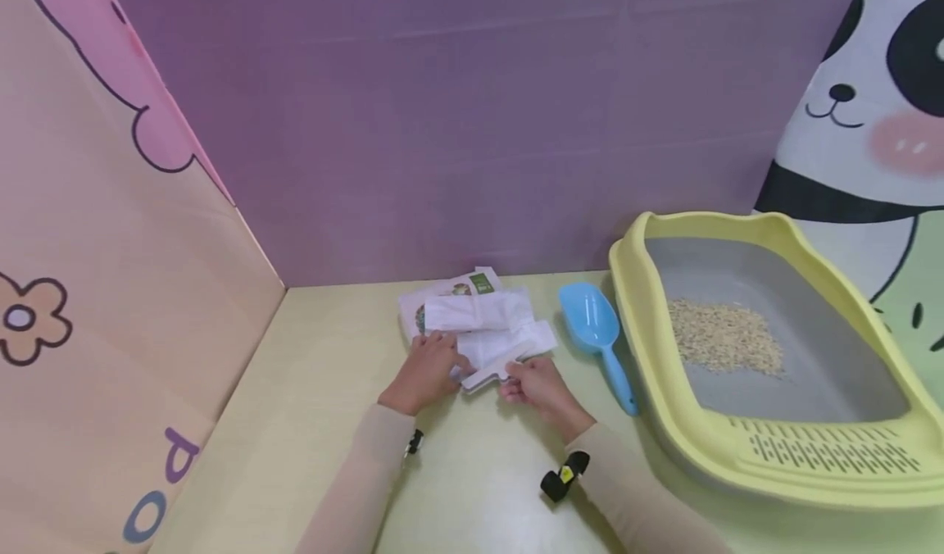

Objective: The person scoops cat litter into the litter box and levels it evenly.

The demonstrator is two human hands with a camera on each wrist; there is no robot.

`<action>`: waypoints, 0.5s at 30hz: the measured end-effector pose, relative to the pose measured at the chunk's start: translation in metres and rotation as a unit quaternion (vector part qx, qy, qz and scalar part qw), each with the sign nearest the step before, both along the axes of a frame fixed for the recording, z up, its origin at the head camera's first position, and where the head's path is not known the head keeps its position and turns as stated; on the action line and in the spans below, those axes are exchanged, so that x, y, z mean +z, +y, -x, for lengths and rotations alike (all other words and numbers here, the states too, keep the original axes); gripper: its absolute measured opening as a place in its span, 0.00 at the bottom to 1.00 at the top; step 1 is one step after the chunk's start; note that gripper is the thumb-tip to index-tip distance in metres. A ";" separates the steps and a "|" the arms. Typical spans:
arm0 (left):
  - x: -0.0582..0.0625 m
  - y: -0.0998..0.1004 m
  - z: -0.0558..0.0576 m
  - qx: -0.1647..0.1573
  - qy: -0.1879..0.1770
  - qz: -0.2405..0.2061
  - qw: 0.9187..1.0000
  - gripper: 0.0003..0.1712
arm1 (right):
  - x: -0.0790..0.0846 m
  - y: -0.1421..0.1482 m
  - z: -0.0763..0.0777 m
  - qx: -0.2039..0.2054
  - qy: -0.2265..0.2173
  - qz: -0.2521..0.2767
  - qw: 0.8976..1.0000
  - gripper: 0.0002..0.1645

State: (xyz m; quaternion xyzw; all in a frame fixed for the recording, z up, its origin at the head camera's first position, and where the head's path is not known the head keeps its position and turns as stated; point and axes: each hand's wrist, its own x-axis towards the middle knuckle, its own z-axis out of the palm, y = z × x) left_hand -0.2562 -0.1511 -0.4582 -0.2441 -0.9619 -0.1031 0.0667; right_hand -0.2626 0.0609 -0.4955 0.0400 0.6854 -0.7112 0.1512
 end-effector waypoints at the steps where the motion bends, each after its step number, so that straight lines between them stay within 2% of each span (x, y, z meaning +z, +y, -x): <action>1: 0.000 0.000 0.000 0.002 0.003 0.000 1.000 0.15 | 0.000 -0.002 0.000 -0.005 0.000 -0.004 1.000 0.09; 7: 0.000 0.000 0.000 0.012 0.031 0.014 0.999 0.18 | 0.000 -0.004 0.000 -0.025 0.004 -0.011 1.000 0.08; 15: 0.001 0.003 0.003 -0.010 0.098 0.043 0.994 0.07 | 0.001 -0.003 0.003 -0.034 0.003 0.006 0.999 0.10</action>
